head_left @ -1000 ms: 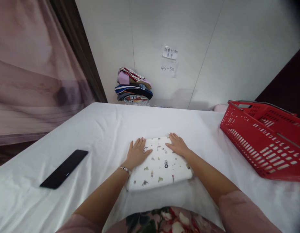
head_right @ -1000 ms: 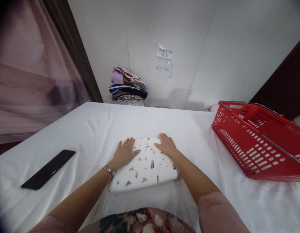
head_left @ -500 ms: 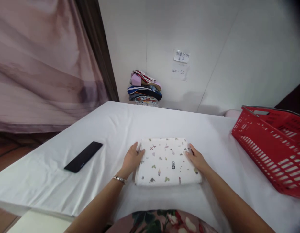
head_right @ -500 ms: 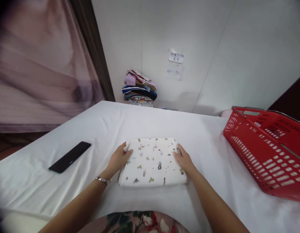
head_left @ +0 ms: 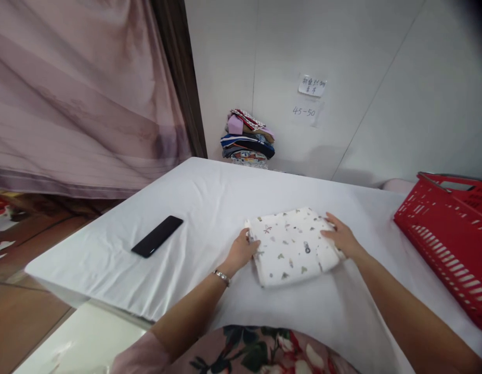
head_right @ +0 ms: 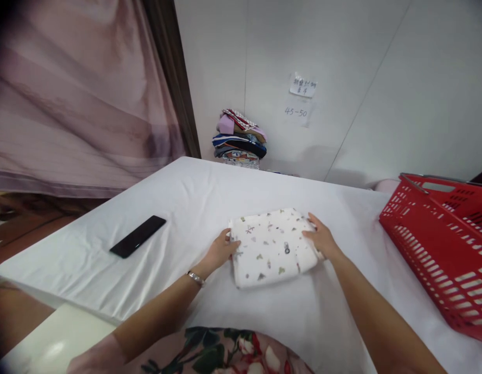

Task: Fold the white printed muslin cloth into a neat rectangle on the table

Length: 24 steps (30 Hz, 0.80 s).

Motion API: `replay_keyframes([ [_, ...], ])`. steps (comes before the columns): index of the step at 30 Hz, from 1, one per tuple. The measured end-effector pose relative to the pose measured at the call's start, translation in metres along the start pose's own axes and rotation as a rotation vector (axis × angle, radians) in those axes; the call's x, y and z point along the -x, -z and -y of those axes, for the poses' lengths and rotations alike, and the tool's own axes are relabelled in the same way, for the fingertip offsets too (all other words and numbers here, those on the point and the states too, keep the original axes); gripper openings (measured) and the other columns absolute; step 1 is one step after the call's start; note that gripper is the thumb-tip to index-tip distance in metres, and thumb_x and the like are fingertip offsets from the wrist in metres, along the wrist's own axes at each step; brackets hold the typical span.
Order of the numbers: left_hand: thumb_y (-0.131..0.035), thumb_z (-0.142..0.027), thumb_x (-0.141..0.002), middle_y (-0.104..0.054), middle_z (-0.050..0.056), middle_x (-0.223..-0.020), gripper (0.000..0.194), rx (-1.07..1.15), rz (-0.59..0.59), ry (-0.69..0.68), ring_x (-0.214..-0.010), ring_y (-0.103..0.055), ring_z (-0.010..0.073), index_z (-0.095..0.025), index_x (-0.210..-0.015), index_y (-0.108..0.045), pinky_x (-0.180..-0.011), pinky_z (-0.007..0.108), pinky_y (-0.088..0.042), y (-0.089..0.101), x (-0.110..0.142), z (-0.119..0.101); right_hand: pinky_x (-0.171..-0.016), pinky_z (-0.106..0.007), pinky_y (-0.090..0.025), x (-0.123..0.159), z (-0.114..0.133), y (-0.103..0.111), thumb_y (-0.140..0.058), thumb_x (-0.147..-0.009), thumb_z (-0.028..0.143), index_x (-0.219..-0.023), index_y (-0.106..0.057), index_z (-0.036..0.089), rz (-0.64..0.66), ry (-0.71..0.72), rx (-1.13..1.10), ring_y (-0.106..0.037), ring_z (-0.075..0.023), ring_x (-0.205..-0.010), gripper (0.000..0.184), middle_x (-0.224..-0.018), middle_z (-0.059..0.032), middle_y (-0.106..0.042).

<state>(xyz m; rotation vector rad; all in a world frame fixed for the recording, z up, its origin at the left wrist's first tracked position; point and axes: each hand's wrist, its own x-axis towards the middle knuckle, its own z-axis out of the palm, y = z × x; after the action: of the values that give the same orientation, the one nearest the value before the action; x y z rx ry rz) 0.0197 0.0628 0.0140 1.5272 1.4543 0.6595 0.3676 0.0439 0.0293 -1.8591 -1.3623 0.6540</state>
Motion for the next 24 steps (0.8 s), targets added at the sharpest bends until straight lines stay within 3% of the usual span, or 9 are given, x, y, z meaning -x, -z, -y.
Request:
replay_keyframes([
  [3, -0.057, -0.033, -0.078, -0.061, 0.009, -0.105, 0.064, 0.122, 0.121, 0.041, -0.052, -0.058, 0.0081, -0.019, -0.134, -0.030, -0.048, 0.021, -0.047, -0.017, 0.001, -0.006, -0.104, -0.042, -0.031, -0.030, 0.007, 0.010, -0.054, -0.069, 0.021, -0.129, -0.047, 0.014, -0.122, 0.100, 0.299, -0.044, -0.0279, -0.122, 0.061, -0.132, -0.0121, -0.049],
  [5, -0.057, -0.033, -0.078, -0.059, 0.010, -0.107, 0.064, 0.148, 0.126, 0.048, -0.049, -0.055, 0.0062, -0.018, -0.134, -0.030, -0.044, 0.020, -0.046, -0.022, 0.002, -0.006, -0.107, -0.040, -0.027, -0.031, 0.017, 0.001, -0.051, -0.072, 0.020, -0.124, -0.052, 0.011, -0.144, 0.149, 0.371, -0.039, -0.0265, -0.126, 0.053, -0.132, -0.0132, -0.048],
  [8, -0.054, -0.030, -0.079, -0.059, 0.010, -0.105, 0.049, 0.208, 0.106, 0.040, -0.051, -0.056, 0.0062, -0.016, -0.125, -0.040, -0.044, 0.019, -0.046, -0.022, 0.001, -0.002, -0.101, -0.036, -0.034, -0.002, 0.040, -0.030, -0.047, -0.077, 0.025, -0.112, -0.060, 0.018, -0.049, 0.255, 0.292, -0.049, -0.0218, -0.116, 0.038, -0.123, -0.0082, -0.056],
  [11, -0.053, -0.030, -0.080, -0.062, 0.006, -0.095, 0.027, 0.203, 0.060, -0.020, -0.050, -0.056, 0.0064, -0.016, -0.103, -0.054, -0.044, 0.019, -0.045, -0.020, -0.003, 0.000, -0.083, -0.031, -0.044, 0.042, 0.066, -0.065, -0.045, -0.080, 0.028, -0.092, -0.064, 0.023, 0.119, 0.343, 0.191, -0.059, -0.0184, -0.093, 0.023, -0.098, -0.0028, -0.066],
  [13, -0.053, -0.030, -0.079, -0.063, 0.002, -0.083, 0.018, 0.162, 0.015, -0.063, -0.050, -0.055, 0.0068, -0.017, -0.089, -0.059, -0.047, 0.019, -0.044, -0.020, -0.006, -0.002, -0.073, -0.028, -0.044, 0.065, 0.082, -0.082, -0.045, -0.082, 0.030, -0.083, -0.063, 0.023, 0.187, 0.378, 0.194, -0.058, -0.0169, -0.080, 0.020, -0.085, -0.0018, -0.065],
  [16, -0.054, -0.029, -0.078, -0.062, -0.001, -0.072, 0.013, 0.126, -0.028, -0.114, -0.050, -0.054, 0.0073, -0.018, -0.078, -0.060, -0.052, 0.020, -0.045, -0.023, -0.012, -0.009, -0.066, -0.027, -0.039, 0.079, 0.097, -0.100, -0.046, -0.084, 0.033, -0.076, -0.059, 0.022, 0.177, 0.378, 0.329, -0.055, -0.0164, -0.073, 0.019, -0.074, -0.0016, -0.061],
  [20, -0.056, -0.024, -0.076, -0.062, -0.001, -0.071, 0.008, 0.104, -0.047, -0.109, -0.049, -0.053, 0.0066, -0.017, -0.075, -0.060, -0.053, 0.020, -0.044, -0.027, -0.014, -0.013, -0.062, -0.026, -0.033, 0.075, 0.103, -0.114, -0.049, -0.083, 0.032, -0.075, -0.055, 0.021, 0.151, 0.299, 0.530, -0.053, -0.0164, -0.074, 0.015, -0.077, -0.0030, -0.060],
  [24, -0.057, -0.023, -0.075, -0.061, -0.002, -0.066, 0.007, 0.159, -0.001, -0.052, -0.047, -0.053, 0.0068, -0.017, -0.074, -0.057, -0.049, 0.019, -0.042, -0.032, -0.011, -0.012, -0.059, -0.024, -0.029, 0.071, 0.101, -0.118, -0.048, -0.084, 0.028, -0.075, -0.055, 0.020, 0.163, 0.271, 0.530, -0.052, -0.0141, -0.071, 0.014, -0.076, -0.0012, -0.060],
])
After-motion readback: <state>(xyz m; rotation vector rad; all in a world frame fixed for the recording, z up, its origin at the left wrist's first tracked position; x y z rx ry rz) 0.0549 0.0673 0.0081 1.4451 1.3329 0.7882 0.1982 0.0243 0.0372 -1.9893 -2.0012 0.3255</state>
